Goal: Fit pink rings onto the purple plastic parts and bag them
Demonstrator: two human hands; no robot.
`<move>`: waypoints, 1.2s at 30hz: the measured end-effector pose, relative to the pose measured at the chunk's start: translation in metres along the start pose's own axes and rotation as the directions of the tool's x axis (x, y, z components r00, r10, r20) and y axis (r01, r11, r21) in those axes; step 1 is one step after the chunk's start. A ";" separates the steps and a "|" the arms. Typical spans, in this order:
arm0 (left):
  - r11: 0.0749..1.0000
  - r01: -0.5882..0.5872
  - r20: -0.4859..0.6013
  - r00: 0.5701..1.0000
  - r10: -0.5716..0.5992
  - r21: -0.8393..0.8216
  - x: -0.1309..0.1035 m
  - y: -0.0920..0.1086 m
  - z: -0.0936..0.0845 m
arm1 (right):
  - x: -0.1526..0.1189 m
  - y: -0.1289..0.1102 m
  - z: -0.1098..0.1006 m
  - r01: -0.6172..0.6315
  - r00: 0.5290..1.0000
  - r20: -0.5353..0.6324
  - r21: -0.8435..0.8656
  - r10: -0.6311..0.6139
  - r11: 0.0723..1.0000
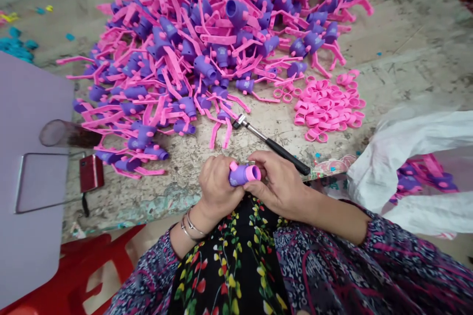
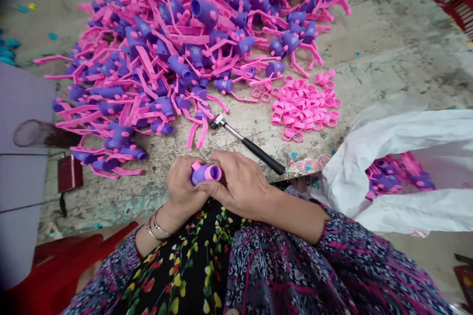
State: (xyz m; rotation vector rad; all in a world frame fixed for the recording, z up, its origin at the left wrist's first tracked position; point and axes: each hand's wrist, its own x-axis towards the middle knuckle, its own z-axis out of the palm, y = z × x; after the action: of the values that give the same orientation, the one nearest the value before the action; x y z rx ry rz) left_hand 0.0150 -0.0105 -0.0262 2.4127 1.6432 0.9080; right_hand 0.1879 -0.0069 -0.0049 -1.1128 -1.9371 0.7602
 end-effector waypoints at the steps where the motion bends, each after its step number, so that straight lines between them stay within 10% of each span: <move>1: 1.000 -0.005 0.002 1.000 0.005 0.021 0.000 0.000 0.001 | 0.003 0.000 0.001 0.042 0.999 -0.024 -0.072 -0.044 0.997; 14: 0.976 0.108 0.191 0.979 -0.072 -0.187 0.008 0.006 0.002 | 0.022 0.019 0.007 0.442 0.874 -0.036 -0.356 -0.484 0.824; 22: 0.886 0.330 0.557 0.824 -0.103 -0.326 0.017 0.003 -0.009 | 0.028 0.021 0.008 0.558 0.796 -0.079 -0.286 -0.600 0.779; 36: 0.758 0.379 0.739 0.645 0.196 -0.531 0.019 -0.009 -0.005 | 0.026 0.025 0.013 0.647 0.740 -0.040 -0.226 -0.671 0.728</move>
State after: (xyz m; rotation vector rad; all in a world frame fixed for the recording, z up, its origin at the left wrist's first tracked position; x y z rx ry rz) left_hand 0.0099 0.0089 -0.0176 1.7584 0.8862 0.2414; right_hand 0.1795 0.0255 -0.0236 -0.4678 -2.1298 0.0981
